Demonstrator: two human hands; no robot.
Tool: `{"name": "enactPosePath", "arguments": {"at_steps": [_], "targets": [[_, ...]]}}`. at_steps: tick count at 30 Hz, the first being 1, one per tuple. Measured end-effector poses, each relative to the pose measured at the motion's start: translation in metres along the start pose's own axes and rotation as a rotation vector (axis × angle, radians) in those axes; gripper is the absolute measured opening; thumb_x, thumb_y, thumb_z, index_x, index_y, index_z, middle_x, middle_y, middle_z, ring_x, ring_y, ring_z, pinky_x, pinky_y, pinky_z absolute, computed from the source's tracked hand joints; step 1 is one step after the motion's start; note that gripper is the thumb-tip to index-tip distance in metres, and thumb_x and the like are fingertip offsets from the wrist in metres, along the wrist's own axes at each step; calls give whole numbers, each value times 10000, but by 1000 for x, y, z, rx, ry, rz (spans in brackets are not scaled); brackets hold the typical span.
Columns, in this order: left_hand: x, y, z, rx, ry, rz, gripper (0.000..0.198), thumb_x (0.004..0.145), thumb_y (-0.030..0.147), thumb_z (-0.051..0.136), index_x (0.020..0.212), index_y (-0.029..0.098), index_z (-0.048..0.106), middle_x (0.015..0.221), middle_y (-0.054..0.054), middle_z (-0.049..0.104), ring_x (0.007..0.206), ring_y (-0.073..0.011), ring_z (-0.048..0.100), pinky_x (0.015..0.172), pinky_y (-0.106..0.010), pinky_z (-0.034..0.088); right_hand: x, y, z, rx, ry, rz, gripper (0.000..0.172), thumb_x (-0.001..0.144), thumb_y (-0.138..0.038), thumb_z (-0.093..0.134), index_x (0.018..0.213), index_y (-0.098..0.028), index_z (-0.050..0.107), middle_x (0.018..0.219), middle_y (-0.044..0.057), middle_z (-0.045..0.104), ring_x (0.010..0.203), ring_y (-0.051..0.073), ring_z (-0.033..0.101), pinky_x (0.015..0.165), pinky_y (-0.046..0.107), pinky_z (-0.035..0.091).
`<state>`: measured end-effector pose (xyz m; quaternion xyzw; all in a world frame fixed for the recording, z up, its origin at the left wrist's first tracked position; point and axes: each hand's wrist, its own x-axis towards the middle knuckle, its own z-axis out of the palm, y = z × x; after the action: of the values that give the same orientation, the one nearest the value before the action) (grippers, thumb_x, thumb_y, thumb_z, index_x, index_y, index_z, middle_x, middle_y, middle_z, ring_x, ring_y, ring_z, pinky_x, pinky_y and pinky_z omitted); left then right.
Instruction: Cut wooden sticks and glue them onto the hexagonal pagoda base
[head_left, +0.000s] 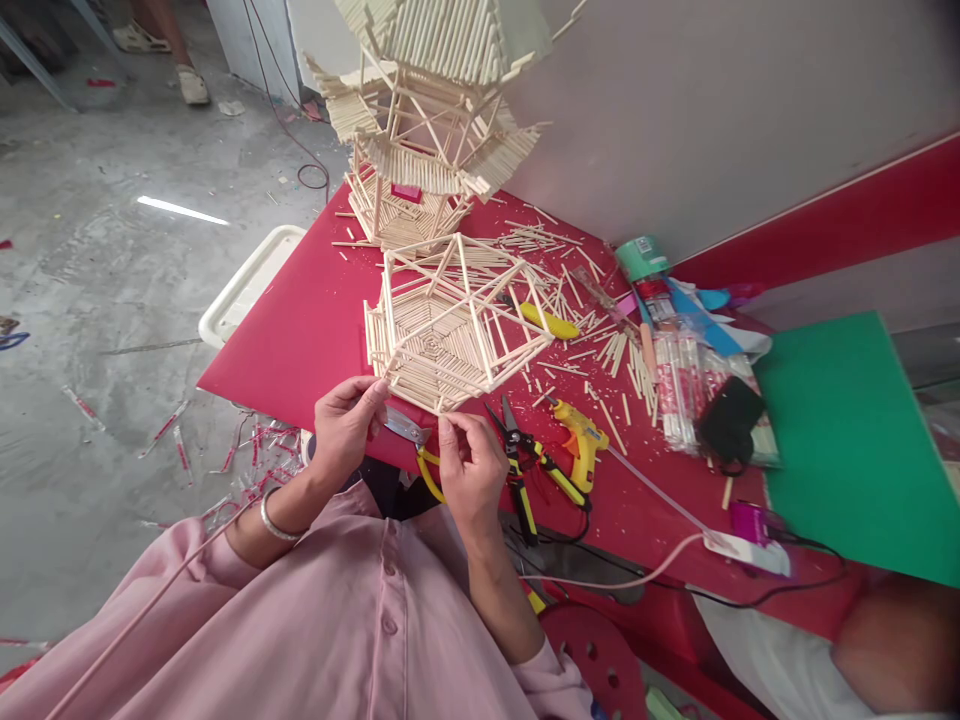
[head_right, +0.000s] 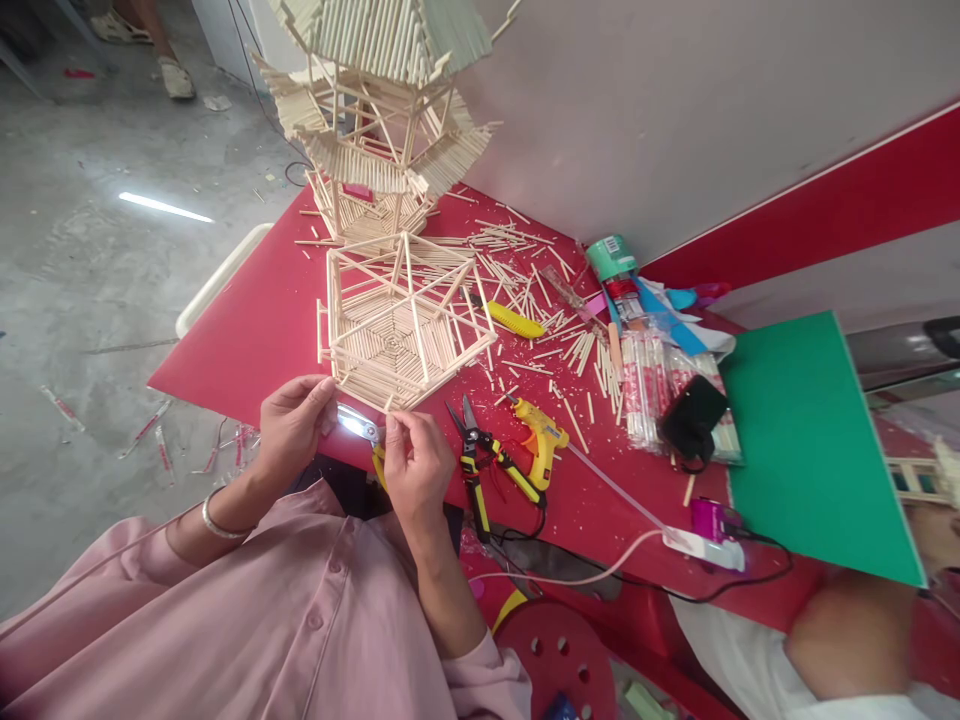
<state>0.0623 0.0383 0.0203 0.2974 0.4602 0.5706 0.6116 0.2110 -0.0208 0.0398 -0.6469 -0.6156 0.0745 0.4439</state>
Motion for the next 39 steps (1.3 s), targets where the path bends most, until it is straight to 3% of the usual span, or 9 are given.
{"name": "enactPosePath", "arguments": {"at_steps": [39], "targets": [[1,1,2,28,12,-7,275,760,432,807,780,173,715,476,36,578,367,-61,421,375,-199,325,-3,1,1,-7,-9,29,174,993,-290,562,974,-188,701,853,66,721,734,153,672,668,271,547]]}}
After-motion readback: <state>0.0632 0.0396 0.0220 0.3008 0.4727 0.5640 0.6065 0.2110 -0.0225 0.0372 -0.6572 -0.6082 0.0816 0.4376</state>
